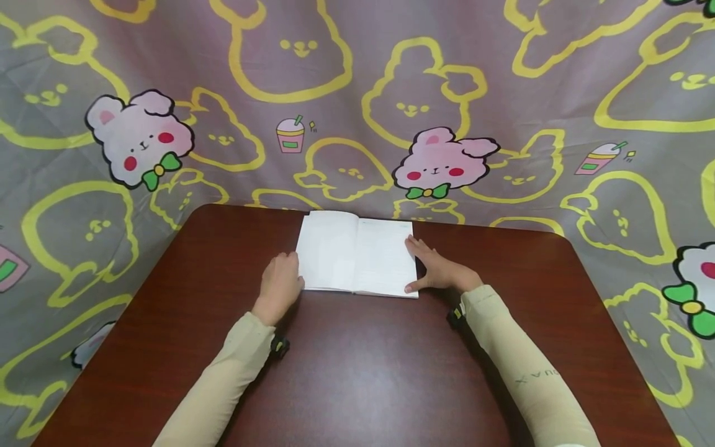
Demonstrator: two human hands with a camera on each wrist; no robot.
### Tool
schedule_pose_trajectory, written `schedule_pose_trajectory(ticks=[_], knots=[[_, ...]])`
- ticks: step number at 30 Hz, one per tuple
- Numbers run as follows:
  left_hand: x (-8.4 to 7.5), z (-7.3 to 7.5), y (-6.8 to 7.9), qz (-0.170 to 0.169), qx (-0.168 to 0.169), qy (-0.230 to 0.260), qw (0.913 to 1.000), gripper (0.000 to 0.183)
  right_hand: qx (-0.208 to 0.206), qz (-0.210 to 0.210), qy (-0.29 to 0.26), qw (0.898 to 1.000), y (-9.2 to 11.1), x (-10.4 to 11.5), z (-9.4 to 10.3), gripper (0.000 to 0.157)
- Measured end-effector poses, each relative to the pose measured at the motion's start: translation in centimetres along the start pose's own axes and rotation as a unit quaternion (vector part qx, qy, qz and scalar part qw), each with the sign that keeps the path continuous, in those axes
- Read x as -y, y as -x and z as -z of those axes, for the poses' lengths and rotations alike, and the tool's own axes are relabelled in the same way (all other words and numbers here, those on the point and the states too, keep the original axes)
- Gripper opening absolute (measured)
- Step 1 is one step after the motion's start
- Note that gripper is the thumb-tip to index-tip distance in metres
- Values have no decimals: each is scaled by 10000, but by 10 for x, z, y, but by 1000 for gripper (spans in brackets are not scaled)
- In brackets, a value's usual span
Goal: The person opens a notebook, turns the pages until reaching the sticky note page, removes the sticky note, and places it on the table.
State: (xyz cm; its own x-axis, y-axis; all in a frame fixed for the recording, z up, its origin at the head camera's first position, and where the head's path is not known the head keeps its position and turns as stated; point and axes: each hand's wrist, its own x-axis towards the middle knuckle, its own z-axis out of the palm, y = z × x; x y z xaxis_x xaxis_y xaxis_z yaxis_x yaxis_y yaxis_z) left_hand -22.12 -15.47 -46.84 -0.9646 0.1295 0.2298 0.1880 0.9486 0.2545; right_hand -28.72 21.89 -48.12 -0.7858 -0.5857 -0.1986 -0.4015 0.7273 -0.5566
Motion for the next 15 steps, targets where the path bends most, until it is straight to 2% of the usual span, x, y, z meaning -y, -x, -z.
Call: schedule_pose_trajectory(ticks=[4,7,9,11,15], knots=[[-6,-6,-8,-654,-234,-410,9967,16,-19,46,31,10000,-1,0,0,126],[-11,-11,-15,-1357,-178,-450,9896,13,-13,65,1,10000,0,0,1,126],[-16,-13,-19,-1781,6,-356,9834,19,-6,78,-15,10000,-1,1,0,126],[-21,-16,-23,-2027,314,-238,9784,31,-18,91,-30,10000,-1,1,0,125],[-31,-21,-33,-2027,872,-333,9748,50,-9,54,15,10000,-1,0,0,125]])
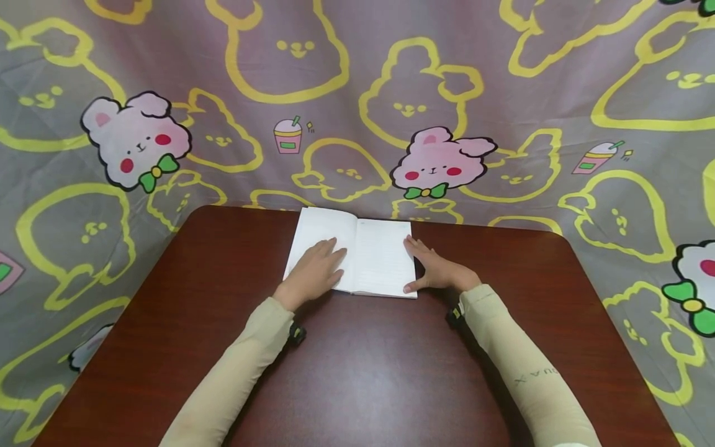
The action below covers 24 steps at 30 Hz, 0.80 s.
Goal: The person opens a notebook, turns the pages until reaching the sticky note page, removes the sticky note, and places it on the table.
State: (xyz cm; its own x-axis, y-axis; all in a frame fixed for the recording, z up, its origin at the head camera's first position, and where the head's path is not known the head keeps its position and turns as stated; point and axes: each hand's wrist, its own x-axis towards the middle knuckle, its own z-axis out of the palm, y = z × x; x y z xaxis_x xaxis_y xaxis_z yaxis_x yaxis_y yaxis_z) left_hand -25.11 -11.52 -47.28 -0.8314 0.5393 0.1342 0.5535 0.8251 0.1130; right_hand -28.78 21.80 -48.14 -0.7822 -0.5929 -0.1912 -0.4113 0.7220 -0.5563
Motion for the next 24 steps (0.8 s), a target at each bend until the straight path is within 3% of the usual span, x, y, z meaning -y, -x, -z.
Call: schedule_pose_trajectory(ticks=[6,15,24], knots=[[0,-2,-16,162,388,-220,9989,59,39,-68,41,10000,-1,0,1,126],[5,-2,-22,350,906,101,9952,65,89,24,-13,10000,-2,2,-1,126],[13,-1,-24,216,1423,676,9873,71,103,-63,5,9999,-1,-1,1,125]])
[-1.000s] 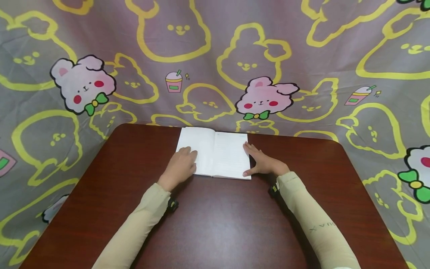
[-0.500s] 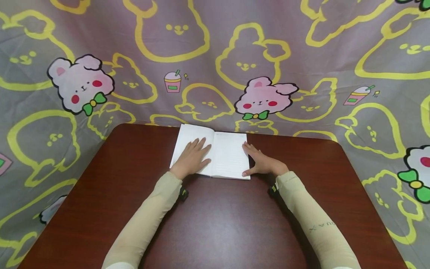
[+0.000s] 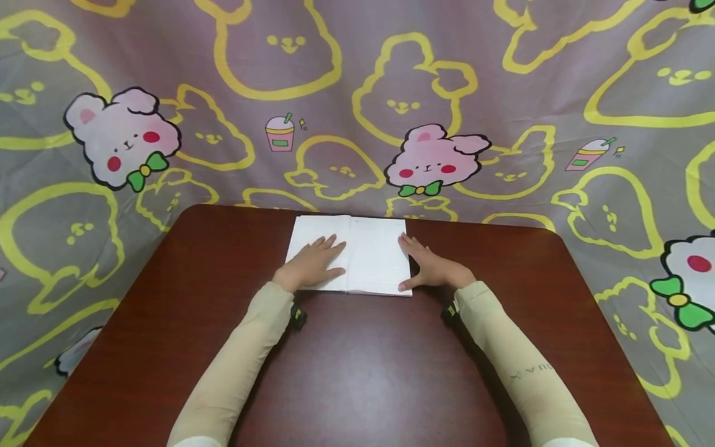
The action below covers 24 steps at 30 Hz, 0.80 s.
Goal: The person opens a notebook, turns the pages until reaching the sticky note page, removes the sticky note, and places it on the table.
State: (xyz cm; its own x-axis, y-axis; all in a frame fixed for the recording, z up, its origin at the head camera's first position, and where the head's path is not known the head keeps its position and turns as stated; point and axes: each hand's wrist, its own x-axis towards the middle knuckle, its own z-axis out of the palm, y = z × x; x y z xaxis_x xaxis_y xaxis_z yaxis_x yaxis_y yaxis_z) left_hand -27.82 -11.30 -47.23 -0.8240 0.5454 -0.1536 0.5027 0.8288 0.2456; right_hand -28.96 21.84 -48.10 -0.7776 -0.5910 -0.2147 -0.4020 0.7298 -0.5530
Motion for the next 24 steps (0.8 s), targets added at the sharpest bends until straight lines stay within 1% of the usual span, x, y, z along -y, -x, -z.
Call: schedule_pose_trajectory(ticks=[3,7,11,18,24], knots=[[2,0,0,-18,122,46,9999,72,52,12,-15,10000,-1,0,0,125],[3,0,0,-24,96,31,9999,72,26,24,21,10000,-3,-1,1,126],[2,-1,0,67,91,90,9999,72,1,40,30,10000,-4,-1,1,126],[-3,-1,1,214,138,160,9995,71,-40,-11,-60,10000,-1,1,2,126],[-6,-1,2,259,281,114,9992,70,-33,-33,-101,9999,1,2,1,126]])
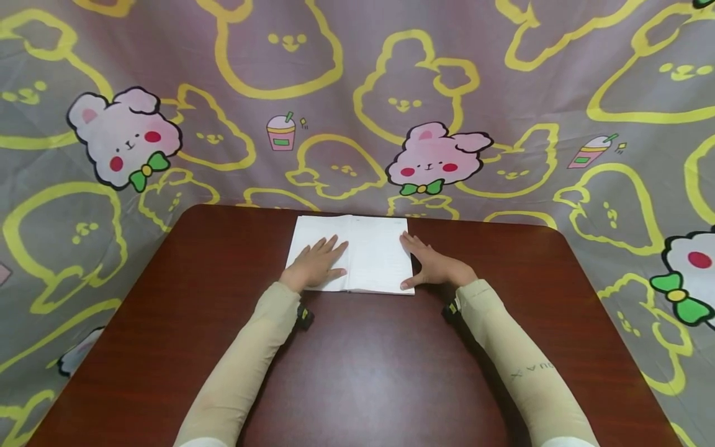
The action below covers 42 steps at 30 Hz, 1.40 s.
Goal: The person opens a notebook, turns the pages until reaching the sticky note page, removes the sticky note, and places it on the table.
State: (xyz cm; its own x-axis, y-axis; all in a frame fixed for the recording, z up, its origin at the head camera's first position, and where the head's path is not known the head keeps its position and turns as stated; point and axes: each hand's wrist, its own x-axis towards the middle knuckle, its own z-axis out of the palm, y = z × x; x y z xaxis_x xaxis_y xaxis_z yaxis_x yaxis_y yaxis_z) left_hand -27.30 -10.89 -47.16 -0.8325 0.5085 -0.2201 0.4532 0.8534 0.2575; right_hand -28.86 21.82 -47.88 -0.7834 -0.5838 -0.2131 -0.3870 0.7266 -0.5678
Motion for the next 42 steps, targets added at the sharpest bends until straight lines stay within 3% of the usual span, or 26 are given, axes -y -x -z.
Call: schedule_pose_trajectory(ticks=[12,22,27,33,39,42], knots=[[-3,0,-1,107,129,-82,9998,71,13,-30,-47,10000,2,1,2,127],[-7,-4,0,270,-20,-203,9994,70,15,-87,-79,9999,2,4,0,126],[-13,-3,4,-315,-552,-340,9974,57,51,-174,-43,9998,1,5,1,127],[-25,-4,7,-1260,-1376,-189,9823,20,9,-86,0,10000,0,5,2,126],[-36,-8,7,-1617,-1750,-156,9711,17,52,-136,44,9999,1,4,1,126],[-41,-9,7,-1690,-1726,-86,9704,19,45,-151,95,9998,1,3,1,126]])
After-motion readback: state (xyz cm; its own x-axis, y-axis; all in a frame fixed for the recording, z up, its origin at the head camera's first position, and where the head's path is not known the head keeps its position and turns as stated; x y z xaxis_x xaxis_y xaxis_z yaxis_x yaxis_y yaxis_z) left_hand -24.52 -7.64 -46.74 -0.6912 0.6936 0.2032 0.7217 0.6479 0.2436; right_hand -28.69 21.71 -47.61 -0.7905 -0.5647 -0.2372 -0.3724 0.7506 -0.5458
